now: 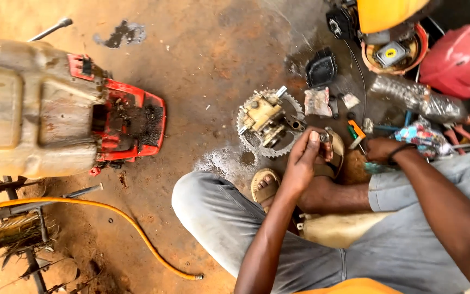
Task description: The person sits on the ground repairing a small engine assembly, handling small metal parts and fitting them onto the sprocket and carburetor unit, and uses a screwdriver on the assembly. They reach into a tray of tools and parts to retrieve items while working.
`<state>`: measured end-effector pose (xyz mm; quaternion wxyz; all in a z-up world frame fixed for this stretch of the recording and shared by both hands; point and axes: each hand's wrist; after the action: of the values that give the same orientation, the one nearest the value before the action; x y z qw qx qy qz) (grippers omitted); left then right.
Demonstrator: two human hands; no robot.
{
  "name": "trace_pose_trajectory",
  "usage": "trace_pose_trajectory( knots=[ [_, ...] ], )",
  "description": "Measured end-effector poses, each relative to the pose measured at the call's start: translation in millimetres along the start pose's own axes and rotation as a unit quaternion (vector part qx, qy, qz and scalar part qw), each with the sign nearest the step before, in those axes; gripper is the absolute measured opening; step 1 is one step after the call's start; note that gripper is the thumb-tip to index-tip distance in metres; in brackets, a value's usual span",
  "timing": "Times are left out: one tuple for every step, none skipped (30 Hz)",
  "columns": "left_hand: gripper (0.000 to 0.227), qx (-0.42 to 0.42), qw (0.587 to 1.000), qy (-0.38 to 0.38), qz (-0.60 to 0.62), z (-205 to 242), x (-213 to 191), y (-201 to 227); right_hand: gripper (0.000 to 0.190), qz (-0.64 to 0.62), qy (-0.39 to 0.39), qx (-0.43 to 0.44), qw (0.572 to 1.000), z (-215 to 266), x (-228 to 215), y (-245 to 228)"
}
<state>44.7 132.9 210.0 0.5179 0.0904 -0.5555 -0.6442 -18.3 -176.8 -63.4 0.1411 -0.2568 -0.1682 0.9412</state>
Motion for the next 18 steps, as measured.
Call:
trace_pose_trajectory(
  knots=[
    [0.035, 0.009, 1.000, 0.003, 0.000, 0.6, -2.6, 0.5, 0.037, 0.008, 0.004, -0.003, 1.000, 25.9, -27.7, -20.6],
    [0.037, 0.020, 1.000, 0.000, -0.011, 3.3, -5.3, -0.1, 0.039, -0.106, 0.058, -0.046, 0.992, 53.0, -49.7, -42.4],
    [0.039, 0.030, 0.999, -0.002, -0.021, 4.9, -7.1, -1.5, 0.042, -0.219, 0.110, -0.089, 0.966, 80.4, -71.1, -62.7],
    [0.039, 0.031, 0.999, -0.005, -0.021, 8.1, -7.1, 2.6, 0.042, -0.219, 0.113, -0.087, 0.965, 110.1, -86.8, -85.5],
    [0.041, 0.027, 0.997, 0.022, -0.064, 10.5, -6.4, 6.2, 0.040, -0.246, 0.146, -0.137, 0.949, 139.6, -102.6, -107.5],
    [0.042, 0.024, 0.993, 0.051, -0.108, 12.5, -6.6, 10.9, 0.039, -0.271, 0.180, -0.187, 0.927, 167.7, -119.2, -130.4],
    [0.042, 0.026, 0.993, 0.049, -0.109, 12.6, -5.9, 13.6, 0.039, -0.271, 0.182, -0.187, 0.927, 180.8, -116.8, -142.2],
    [0.042, 0.043, 0.986, 0.063, -0.148, 13.5, -4.2, 15.0, 0.033, -0.312, 0.236, -0.182, 0.902, 195.1, -112.4, -153.2],
    [0.042, 0.060, 0.977, 0.077, -0.187, 14.1, -1.9, 16.2, 0.029, -0.352, 0.289, -0.175, 0.873, 209.4, -108.2, -163.7],
    [0.042, 0.060, 0.977, 0.075, -0.190, 14.6, -0.5, 14.6, 0.029, -0.353, 0.292, -0.175, 0.871, 212.3, -101.2, -174.8],
    [0.040, 0.052, 0.972, 0.077, -0.217, 15.0, 1.4, 13.3, 0.020, -0.367, 0.364, -0.240, 0.822, 215.5, -94.6, -185.7],
    [0.039, 0.045, 0.965, 0.080, -0.244, 15.3, 2.8, 12.5, 0.012, -0.375, 0.432, -0.303, 0.762, 218.1, -88.5, -197.1],
    [0.039, 0.045, 0.965, 0.077, -0.248, 16.8, 4.3, 11.6, 0.012, -0.376, 0.435, -0.304, 0.759, 214.8, -84.6, -209.9],
    [0.037, 0.070, 0.973, 0.061, -0.209, 16.9, 6.0, 11.0, 0.012, -0.313, 0.471, -0.300, 0.768, 211.5, -82.3, -222.1],
    [0.037, 0.095, 0.980, 0.043, -0.171, 17.2, 7.7, 10.9, 0.011, -0.248, 0.504, -0.294, 0.773, 208.4, -80.3, -234.7],
    [0.037, 0.100, 0.979, 0.041, -0.175, 18.2, 8.4, 15.1, 0.011, -0.246, 0.508, -0.297, 0.770, 211.0, -82.4, -240.2],
    [0.036, 0.091, 0.975, 0.062, -0.191, 19.7, 8.8, 19.8, 0.012, -0.168, 0.549, -0.348, 0.741, 213.7, -84.5, -246.3],
    [0.037, 0.082, 0.971, 0.087, -0.207, 22.5, 8.3, 24.4, 0.013, -0.088, 0.580, -0.399, 0.705, 215.4, -86.8, -253.3]
  ],
)
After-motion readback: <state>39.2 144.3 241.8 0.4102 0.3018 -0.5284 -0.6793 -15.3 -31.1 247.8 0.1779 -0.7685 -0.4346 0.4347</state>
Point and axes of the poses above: each hand's wrist, its own z-axis away from the middle knuckle, its own x-axis out of the palm, y = z × x, and after that the axes turned 12 degrees about -x, right-handed
